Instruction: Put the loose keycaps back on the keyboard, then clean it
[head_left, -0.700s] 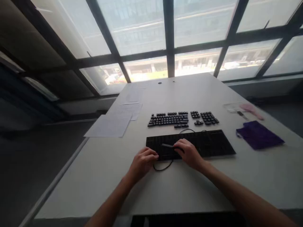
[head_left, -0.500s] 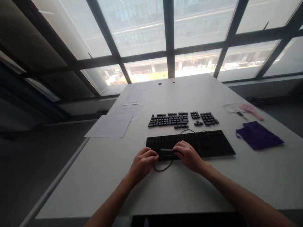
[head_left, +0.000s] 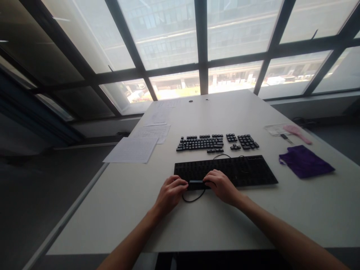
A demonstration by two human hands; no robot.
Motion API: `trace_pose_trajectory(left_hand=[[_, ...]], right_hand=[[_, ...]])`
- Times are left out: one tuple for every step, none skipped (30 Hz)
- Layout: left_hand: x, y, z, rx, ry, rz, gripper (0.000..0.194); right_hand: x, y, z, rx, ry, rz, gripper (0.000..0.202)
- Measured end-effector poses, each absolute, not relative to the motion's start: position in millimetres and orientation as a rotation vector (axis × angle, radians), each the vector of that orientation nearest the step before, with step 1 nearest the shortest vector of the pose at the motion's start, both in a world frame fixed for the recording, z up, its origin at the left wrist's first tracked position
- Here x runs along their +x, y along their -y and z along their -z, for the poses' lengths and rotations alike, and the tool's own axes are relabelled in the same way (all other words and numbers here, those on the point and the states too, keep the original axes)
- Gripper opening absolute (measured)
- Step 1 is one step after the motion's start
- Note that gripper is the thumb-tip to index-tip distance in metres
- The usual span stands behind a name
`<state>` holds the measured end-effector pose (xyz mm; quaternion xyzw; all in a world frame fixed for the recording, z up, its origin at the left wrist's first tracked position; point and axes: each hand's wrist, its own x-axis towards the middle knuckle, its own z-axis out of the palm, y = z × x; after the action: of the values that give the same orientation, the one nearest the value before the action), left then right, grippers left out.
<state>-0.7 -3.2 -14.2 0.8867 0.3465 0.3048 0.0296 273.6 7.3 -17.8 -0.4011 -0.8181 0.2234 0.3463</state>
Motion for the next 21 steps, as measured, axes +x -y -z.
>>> trace_pose_trajectory(left_hand=[[0.8, 3.2, 13.6, 2.693, -1.087, -0.972, 0.016], [3.1, 3.0, 12.3, 2.642, -1.117, -1.007, 0.016], [6.0, 2.5, 10.7, 2.592, -1.152, -1.036, 0.016], [9.3, 1.5, 8.9, 2.552, -1.186, -1.049, 0.019], [12.6, 0.3, 7.3, 2.530, -1.210, -1.042, 0.023], [15.6, -1.1, 6.3, 2.526, -1.222, -1.020, 0.025], [18.2, -2.7, 5.9, 2.535, -1.224, -0.992, 0.026], [20.1, -4.2, 6.3, 2.546, -1.216, -0.972, 0.024], [21.4, -5.4, 7.4, 2.554, -1.206, -0.961, 0.022], [22.0, -6.4, 8.8, 2.553, -1.197, -0.963, 0.019], [22.0, -7.0, 10.4, 2.546, -1.189, -0.975, 0.017], [21.8, -7.2, 11.8, 2.533, -1.181, -0.988, 0.015], [21.5, -7.1, 12.8, 2.519, -1.172, -1.002, 0.014], [21.3, -6.9, 13.4, 2.503, -1.167, -1.015, 0.014], [21.2, -6.5, 13.6, 2.487, -1.163, -1.027, 0.014], [21.5, -6.2, 13.4, 2.471, -1.160, -1.038, 0.014], [21.9, -5.9, 13.0, 2.455, -1.157, -1.044, 0.013], [22.4, -5.7, 12.6, 2.442, -1.156, -1.047, 0.013], [23.0, -5.6, 12.4, 2.432, -1.156, -1.048, 0.013], [23.5, -5.6, 12.5, 2.426, -1.158, -1.048, 0.013], [23.9, -5.7, 12.8, 2.425, -1.160, -1.050, 0.013]], right_hand=[[273.2, -7.8, 17.7, -1.049, 2.107, -0.594, 0.014], [272.8, -8.4, 17.7, -1.053, 2.094, -0.606, 0.013], [272.3, -8.9, 17.7, -1.055, 2.084, -0.617, 0.013], [271.8, -9.4, 17.9, -1.052, 2.081, -0.624, 0.013], [271.2, -9.8, 18.0, -1.047, 2.083, -0.626, 0.013], [270.6, -10.1, 18.3, -1.041, 2.089, -0.623, 0.013], [270.0, -10.3, 18.5, -1.035, 2.098, -0.617, 0.013], [269.5, -10.3, 18.7, -1.030, 2.110, -0.608, 0.012], [269.2, -10.2, 18.8, -1.024, 2.121, -0.598, 0.012], [269.0, -10.1, 18.8, -1.017, 2.130, -0.589, 0.011], [269.0, -9.9, 18.7, -1.010, 2.136, -0.581, 0.011], [269.1, -9.6, 18.4, -1.001, 2.140, -0.578, 0.011], [269.3, -9.3, 17.9, -0.993, 2.142, -0.577, 0.011], [269.6, -9.0, 17.2, -0.985, 2.144, -0.577, 0.012], [270.0, -8.7, 16.5, -0.979, 2.147, -0.573, 0.012], [270.4, -8.4, 15.8, -0.974, 2.155, -0.565, 0.013], [270.9, -8.1, 15.1, -0.970, 2.164, -0.555, 0.013], [271.5, -8.0, 14.4, -0.969, 2.172, -0.543, 0.013], [272.4, -7.9, 14.0, -0.969, 2.177, -0.532, 0.013], [273.6, -7.9, 13.6, -0.970, 2.181, -0.524, 0.012], [275.3, -7.9, 13.3, -0.973, 2.185, -0.518, 0.012]])
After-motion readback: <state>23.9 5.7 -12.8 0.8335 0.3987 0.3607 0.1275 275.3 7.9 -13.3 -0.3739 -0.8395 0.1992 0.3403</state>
